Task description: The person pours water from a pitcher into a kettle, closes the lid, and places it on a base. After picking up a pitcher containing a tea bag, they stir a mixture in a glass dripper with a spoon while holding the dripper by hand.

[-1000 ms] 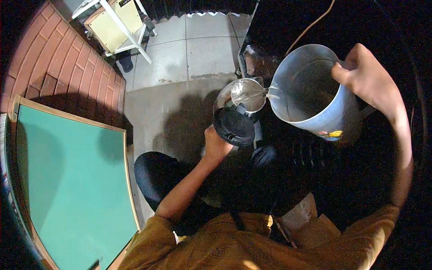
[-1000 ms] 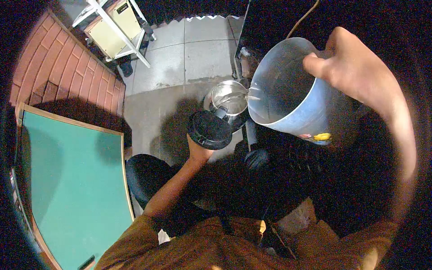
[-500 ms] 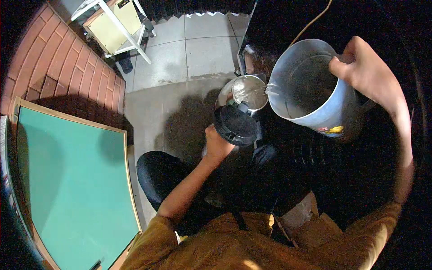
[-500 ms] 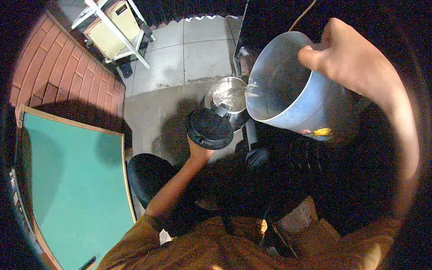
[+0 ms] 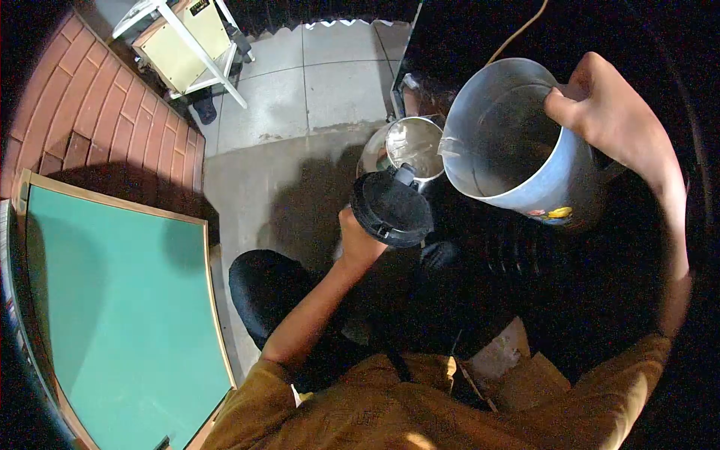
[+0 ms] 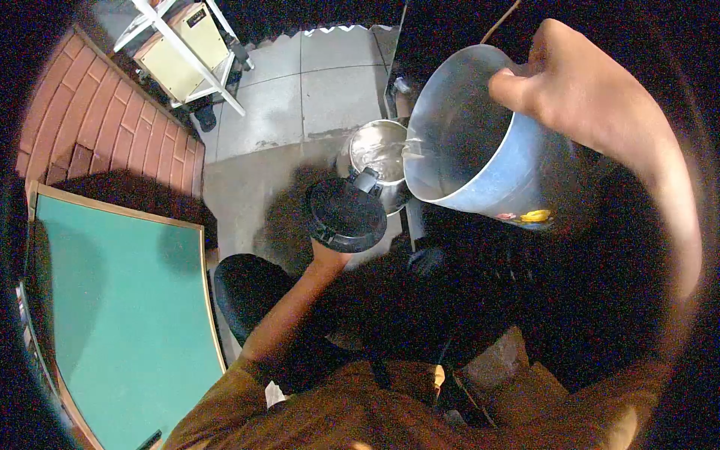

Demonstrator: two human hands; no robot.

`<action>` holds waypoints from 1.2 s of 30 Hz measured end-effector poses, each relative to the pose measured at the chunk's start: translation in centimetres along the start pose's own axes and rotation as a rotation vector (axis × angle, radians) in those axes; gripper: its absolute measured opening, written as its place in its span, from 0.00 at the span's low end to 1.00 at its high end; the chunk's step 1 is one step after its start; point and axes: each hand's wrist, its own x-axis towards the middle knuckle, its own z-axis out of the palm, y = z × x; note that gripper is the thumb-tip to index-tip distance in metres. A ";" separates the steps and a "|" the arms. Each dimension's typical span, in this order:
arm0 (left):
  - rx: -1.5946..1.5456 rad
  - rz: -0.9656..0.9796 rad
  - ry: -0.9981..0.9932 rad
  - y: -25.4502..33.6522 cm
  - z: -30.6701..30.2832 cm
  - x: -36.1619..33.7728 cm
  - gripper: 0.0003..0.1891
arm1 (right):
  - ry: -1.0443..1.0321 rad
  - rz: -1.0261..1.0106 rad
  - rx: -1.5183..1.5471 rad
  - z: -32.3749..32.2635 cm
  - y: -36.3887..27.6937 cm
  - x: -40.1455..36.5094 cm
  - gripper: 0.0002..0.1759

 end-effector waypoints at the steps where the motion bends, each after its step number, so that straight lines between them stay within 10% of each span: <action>1: 0.030 0.045 -0.016 0.2 -0.2 0.3 0.13 | -0.017 0.015 0.003 -0.2 -0.2 0.1 0.29; 36: 0.073 0.085 0.071 0.6 0.5 0.8 0.10 | -0.078 0.075 -0.153 -1.1 0.0 0.3 0.23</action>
